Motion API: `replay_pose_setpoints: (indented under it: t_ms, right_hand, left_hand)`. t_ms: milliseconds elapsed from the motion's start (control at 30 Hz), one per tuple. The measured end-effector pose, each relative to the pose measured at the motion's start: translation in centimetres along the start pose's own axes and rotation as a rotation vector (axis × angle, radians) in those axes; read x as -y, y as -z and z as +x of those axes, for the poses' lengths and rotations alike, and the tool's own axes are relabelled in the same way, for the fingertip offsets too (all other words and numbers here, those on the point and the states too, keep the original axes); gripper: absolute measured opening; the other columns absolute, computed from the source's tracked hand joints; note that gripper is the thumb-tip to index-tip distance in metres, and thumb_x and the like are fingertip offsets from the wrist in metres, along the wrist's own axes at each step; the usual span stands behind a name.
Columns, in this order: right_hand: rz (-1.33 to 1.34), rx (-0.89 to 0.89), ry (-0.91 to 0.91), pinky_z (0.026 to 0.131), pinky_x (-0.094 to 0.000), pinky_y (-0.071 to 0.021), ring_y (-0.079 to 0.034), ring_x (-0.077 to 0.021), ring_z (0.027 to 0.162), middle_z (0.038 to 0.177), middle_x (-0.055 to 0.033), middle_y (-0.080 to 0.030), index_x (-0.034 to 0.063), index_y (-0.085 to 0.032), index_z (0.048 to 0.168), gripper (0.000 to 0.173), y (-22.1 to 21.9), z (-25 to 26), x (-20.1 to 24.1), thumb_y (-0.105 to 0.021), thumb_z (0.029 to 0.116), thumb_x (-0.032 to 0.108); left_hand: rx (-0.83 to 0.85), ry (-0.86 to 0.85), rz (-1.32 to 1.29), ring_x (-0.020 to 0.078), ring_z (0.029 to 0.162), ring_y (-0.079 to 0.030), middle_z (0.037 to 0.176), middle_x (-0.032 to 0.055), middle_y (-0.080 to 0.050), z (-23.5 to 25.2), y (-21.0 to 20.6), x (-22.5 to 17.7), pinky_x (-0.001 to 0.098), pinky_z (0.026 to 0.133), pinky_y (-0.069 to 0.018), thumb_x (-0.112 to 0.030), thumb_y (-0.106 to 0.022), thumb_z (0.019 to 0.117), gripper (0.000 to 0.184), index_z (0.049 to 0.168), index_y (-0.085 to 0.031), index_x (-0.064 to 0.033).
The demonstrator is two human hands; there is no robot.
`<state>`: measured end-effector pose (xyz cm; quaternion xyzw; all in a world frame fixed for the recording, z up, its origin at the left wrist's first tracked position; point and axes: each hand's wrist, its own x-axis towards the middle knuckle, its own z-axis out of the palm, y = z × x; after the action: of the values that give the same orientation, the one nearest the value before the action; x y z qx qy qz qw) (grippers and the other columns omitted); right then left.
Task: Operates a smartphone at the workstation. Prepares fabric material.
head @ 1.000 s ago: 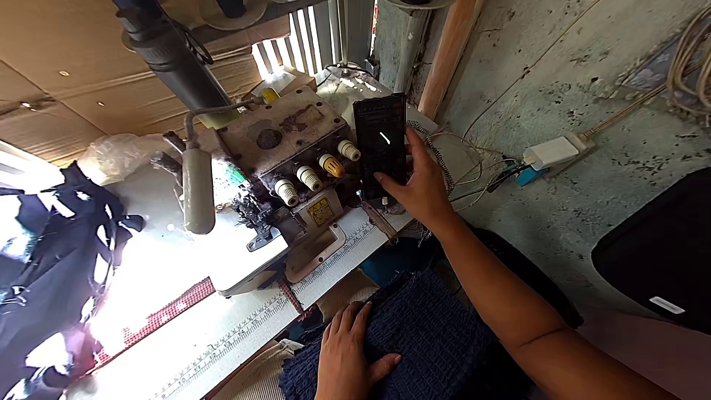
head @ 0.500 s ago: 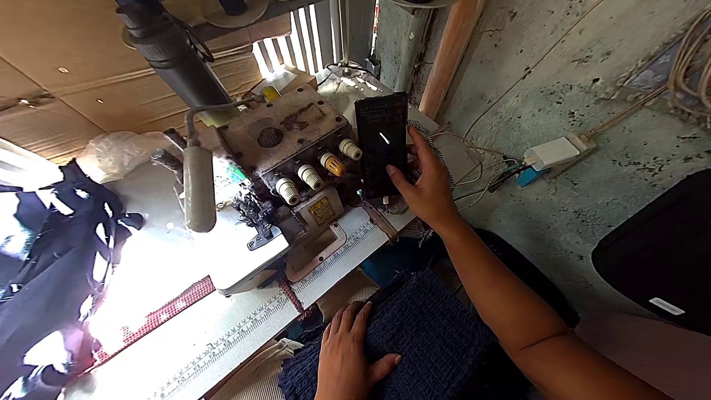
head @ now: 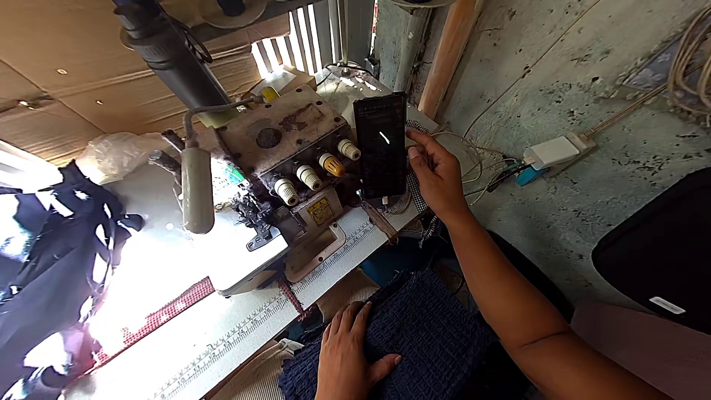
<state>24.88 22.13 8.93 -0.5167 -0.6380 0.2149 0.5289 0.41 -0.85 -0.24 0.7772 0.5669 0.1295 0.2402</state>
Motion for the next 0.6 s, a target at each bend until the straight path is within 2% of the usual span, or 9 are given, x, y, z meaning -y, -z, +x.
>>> replay_pose_setpoints:
  t_ms: [100, 267, 433, 600]
  right_hand:
    - [-0.015, 0.01, 0.008, 0.071, -0.0247, -0.0531, -0.062, -0.0073, 0.076, 0.096, -0.0041, -0.07, 0.0054, -0.059, 0.141, 0.039, -0.1, -0.1, -0.1, -0.052, 0.1064, 0.02]
    - [-0.011, 0.017, 0.005, 0.074, -0.0247, -0.0558, -0.067, -0.0079, 0.082, 0.104, -0.0053, -0.073, 0.0053, -0.058, 0.143, 0.041, -0.3, -0.3, 0.2, -0.056, 0.1036, 0.019]
    - [-0.021, 0.02, -0.005, 0.072, -0.026, -0.0566, -0.066, -0.0093, 0.08, 0.105, -0.0058, -0.072, 0.0066, -0.056, 0.145, 0.045, -0.7, -0.3, 0.3, -0.058, 0.1025, 0.02]
    - [-0.097, 0.005, -0.015, 0.076, -0.0297, -0.0582, -0.069, -0.0116, 0.085, 0.109, -0.0078, -0.072, 0.0077, -0.054, 0.147, 0.049, -1.3, -0.4, 0.3, -0.062, 0.1004, 0.021]
  left_hand:
    - [0.002, 0.0, 0.003, 0.0296, 0.13, -0.059, 0.138, 0.0062, -0.065, 0.0, 0.0, 0.0, 0.0529, 0.102, -0.0509, -0.082, -0.065, 0.0697, 0.095, 0.139, -0.065, -0.0165]
    - [0.006, -0.001, 0.005, 0.0293, 0.131, -0.059, 0.138, 0.0058, -0.065, 0.1, 0.0, 0.0, 0.0528, 0.102, -0.0509, -0.081, -0.066, 0.07, 0.095, 0.139, -0.065, -0.0163]
    - [0.01, 0.005, 0.0, 0.0287, 0.132, -0.058, 0.138, 0.0052, -0.064, 0.0, 0.0, 0.0, 0.0522, 0.103, -0.0504, -0.081, -0.067, 0.0695, 0.095, 0.14, -0.064, -0.017]
    - [0.004, -0.001, 0.01, 0.0289, 0.131, -0.059, 0.138, 0.0053, -0.065, 0.0, 0.0, 0.0, 0.0518, 0.103, -0.051, -0.082, -0.066, 0.0696, 0.095, 0.139, -0.065, -0.0169]
